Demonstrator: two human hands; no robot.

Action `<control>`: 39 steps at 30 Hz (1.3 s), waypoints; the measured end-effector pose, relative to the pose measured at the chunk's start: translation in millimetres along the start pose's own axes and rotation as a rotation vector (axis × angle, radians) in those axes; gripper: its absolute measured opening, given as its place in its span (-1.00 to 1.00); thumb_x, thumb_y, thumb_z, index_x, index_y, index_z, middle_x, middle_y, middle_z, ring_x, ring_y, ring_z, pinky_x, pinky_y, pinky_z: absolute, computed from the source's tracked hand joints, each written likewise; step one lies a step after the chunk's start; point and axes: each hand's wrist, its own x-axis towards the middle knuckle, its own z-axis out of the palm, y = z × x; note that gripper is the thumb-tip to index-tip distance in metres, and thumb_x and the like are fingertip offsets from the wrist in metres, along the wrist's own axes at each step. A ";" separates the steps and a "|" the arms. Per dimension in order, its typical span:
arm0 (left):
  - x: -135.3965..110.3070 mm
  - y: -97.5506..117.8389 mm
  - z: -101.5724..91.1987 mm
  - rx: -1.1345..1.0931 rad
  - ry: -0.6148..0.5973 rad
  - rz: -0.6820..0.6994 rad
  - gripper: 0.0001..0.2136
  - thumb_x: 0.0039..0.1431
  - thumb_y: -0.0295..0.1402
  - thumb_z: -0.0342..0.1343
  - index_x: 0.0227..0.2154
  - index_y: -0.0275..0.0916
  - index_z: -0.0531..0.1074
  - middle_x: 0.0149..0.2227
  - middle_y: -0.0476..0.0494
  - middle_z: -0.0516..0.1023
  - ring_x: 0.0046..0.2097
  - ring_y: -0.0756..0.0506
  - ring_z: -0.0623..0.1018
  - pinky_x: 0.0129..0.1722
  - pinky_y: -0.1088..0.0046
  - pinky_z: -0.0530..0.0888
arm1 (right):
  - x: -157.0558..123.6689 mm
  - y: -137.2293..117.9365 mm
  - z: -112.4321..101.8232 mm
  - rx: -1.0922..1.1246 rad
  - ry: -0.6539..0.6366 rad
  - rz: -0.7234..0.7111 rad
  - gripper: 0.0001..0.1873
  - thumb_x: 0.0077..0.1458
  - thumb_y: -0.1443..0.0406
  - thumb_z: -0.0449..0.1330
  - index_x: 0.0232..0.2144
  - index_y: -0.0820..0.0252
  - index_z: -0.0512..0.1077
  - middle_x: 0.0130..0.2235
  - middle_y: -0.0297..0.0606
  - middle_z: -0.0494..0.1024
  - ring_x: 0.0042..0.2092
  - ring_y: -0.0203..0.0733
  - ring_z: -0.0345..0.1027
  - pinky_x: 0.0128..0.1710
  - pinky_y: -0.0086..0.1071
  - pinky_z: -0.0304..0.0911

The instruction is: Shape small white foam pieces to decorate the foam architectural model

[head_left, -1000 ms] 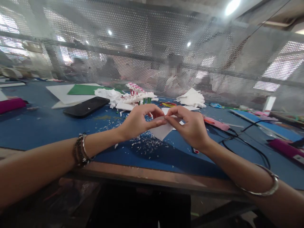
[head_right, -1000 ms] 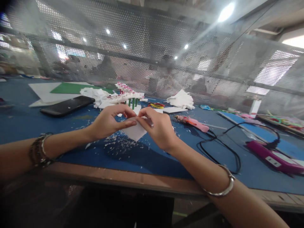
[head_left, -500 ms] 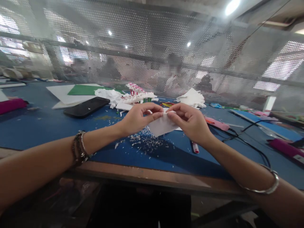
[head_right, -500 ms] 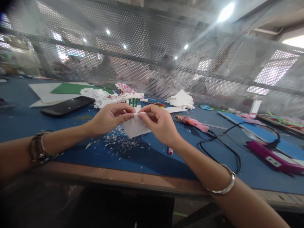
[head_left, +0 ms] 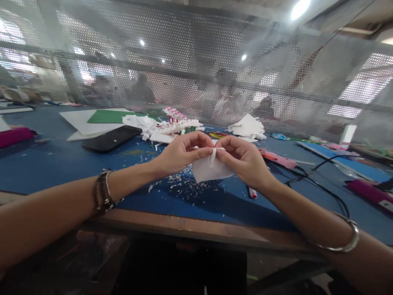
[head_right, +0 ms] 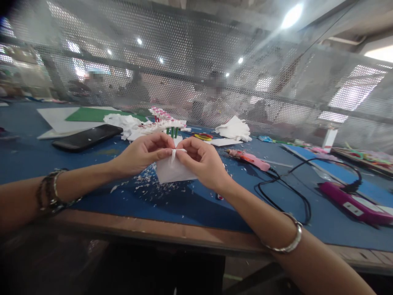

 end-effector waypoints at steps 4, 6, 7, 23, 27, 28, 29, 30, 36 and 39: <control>0.2 -2.6 0.8 0.031 0.033 0.011 -0.91 -0.07 -0.38 0.10 -0.51 -0.29 0.33 -0.49 0.02 0.35 -0.45 0.09 0.33 -0.47 0.60 0.30 | -1.4 0.5 1.5 -0.076 0.043 -0.060 -0.97 -0.10 0.37 0.08 -0.50 0.24 0.26 -0.55 -0.43 0.33 -0.54 -0.48 0.16 -0.60 -0.56 0.06; 0.3 -4.6 0.7 0.077 0.061 0.056 -0.91 -0.06 -0.38 0.11 -0.51 -0.30 0.35 -0.46 0.00 0.36 -0.42 0.07 0.34 -0.44 0.59 0.30 | -1.8 1.8 1.6 -0.126 0.067 -0.101 -0.97 -0.10 0.37 0.08 -0.51 0.23 0.25 -0.53 -0.42 0.33 -0.52 -0.47 0.17 -0.58 -0.55 0.08; 0.2 -5.5 0.6 0.114 0.081 0.091 -0.91 -0.06 -0.38 0.11 -0.52 -0.29 0.36 -0.45 -0.01 0.37 -0.39 0.07 0.35 -0.42 0.58 0.30 | -2.0 2.7 1.6 -0.152 0.076 -0.123 -0.97 -0.10 0.37 0.08 -0.51 0.23 0.25 -0.53 -0.42 0.32 -0.51 -0.47 0.18 -0.56 -0.55 0.09; -9.4 1.9 8.1 0.467 0.152 0.374 -0.92 -0.03 -0.43 0.13 -0.42 -0.28 0.47 -0.40 -0.08 0.54 -0.33 0.03 0.47 -0.29 0.55 0.38 | -6.3 7.0 2.1 -0.560 0.263 -0.415 -0.90 -0.08 0.40 0.10 -0.54 0.20 0.22 -0.55 -0.44 0.33 -0.50 -0.44 0.23 -0.49 -0.52 0.19; -8.5 1.8 8.1 0.492 0.171 0.376 -0.92 -0.01 -0.42 0.11 -0.44 -0.31 0.47 -0.43 -0.08 0.53 -0.36 0.05 0.46 -0.32 0.57 0.38 | -7.2 8.1 3.8 -0.589 0.276 -0.482 -0.92 -0.07 0.42 0.11 -0.53 0.21 0.26 -0.54 -0.43 0.36 -0.49 -0.46 0.26 -0.47 -0.56 0.22; -8.2 1.7 7.8 0.497 0.174 0.375 -0.92 0.00 -0.43 0.11 -0.44 -0.31 0.46 -0.44 -0.08 0.52 -0.36 0.05 0.46 -0.32 0.57 0.38 | -7.4 8.4 3.9 -0.591 0.275 -0.489 -0.93 -0.07 0.42 0.11 -0.52 0.21 0.26 -0.54 -0.43 0.36 -0.49 -0.46 0.26 -0.47 -0.57 0.22; -8.0 1.7 7.5 0.504 0.172 0.376 -0.92 0.01 -0.43 0.10 -0.44 -0.31 0.46 -0.44 -0.08 0.52 -0.36 0.05 0.46 -0.32 0.57 0.38 | -7.6 8.4 4.0 -0.591 0.274 -0.492 -0.93 -0.07 0.41 0.11 -0.52 0.21 0.27 -0.54 -0.43 0.37 -0.49 -0.46 0.27 -0.47 -0.57 0.23; -7.8 1.8 7.1 0.511 0.168 0.380 -0.92 0.01 -0.43 0.09 -0.44 -0.31 0.46 -0.43 -0.08 0.51 -0.35 0.05 0.45 -0.31 0.56 0.37 | -7.7 8.4 3.9 -0.586 0.268 -0.492 -0.94 -0.06 0.41 0.11 -0.51 0.20 0.27 -0.53 -0.43 0.37 -0.49 -0.46 0.27 -0.46 -0.57 0.23; -7.1 3.3 4.1 0.526 0.161 0.421 -0.93 0.03 -0.44 0.07 -0.44 -0.28 0.44 -0.38 -0.08 0.50 -0.30 0.03 0.45 -0.24 0.50 0.37 | -8.5 5.9 1.9 -0.483 0.198 -0.478 -0.94 -0.05 0.42 0.11 -0.48 0.19 0.27 -0.51 -0.43 0.37 -0.47 -0.48 0.30 -0.42 -0.60 0.27; -6.6 3.0 3.0 0.492 0.154 0.432 -0.93 0.02 -0.44 0.07 -0.43 -0.29 0.43 -0.33 -0.11 0.51 -0.23 0.01 0.46 -0.18 0.48 0.37 | -8.6 4.9 1.4 -0.420 0.168 -0.462 -0.94 -0.03 0.41 0.10 -0.47 0.19 0.27 -0.51 -0.43 0.36 -0.47 -0.48 0.30 -0.45 -0.61 0.27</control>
